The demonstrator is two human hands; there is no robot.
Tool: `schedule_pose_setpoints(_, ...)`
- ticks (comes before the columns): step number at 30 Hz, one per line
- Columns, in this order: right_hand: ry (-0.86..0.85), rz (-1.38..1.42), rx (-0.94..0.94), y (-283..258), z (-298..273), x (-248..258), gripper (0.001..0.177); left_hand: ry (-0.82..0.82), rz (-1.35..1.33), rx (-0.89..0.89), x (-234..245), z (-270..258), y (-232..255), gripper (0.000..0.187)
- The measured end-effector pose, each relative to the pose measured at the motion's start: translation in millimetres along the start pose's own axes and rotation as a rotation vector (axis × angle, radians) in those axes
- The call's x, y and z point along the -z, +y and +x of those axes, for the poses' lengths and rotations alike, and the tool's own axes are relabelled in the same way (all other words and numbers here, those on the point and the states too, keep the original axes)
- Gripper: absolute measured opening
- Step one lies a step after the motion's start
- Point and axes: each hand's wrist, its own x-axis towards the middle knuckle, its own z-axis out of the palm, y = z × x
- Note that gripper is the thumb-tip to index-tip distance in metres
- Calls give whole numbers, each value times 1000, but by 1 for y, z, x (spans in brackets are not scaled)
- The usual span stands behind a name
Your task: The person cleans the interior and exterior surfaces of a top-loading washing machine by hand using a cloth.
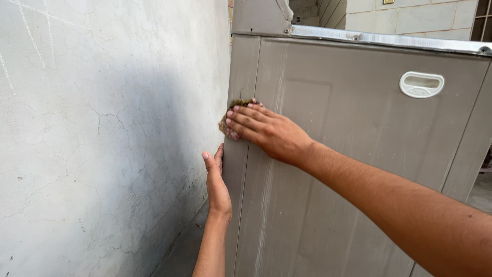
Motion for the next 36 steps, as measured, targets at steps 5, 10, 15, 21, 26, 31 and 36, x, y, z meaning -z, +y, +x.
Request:
schedule_pose_setpoints(5,25,-14,-140,54,32,21,49,41,73,12,0,0,2,109)
schedule_pose_setpoints(10,95,-9,-155,52,38,25,51,2,88,-42,13,5,-1,108)
schedule_pose_setpoints(15,211,28,-316,20,32,9,51,-29,80,-31,21,6,1,110)
schedule_pose_setpoints(21,224,40,-259,-23,10,-13,52,-97,24,15,33,4,-4,110)
schedule_pose_setpoints(26,155,151,-202,-74,-16,-20,54,-152,-134,44,66,7,-4,119)
schedule_pose_setpoints(31,-12,232,52,-46,-25,-9,57,-153,-32,113,77,9,-2,121)
schedule_pose_setpoints(36,-38,186,167,22,-3,14,45,-123,32,168,73,9,-1,118)
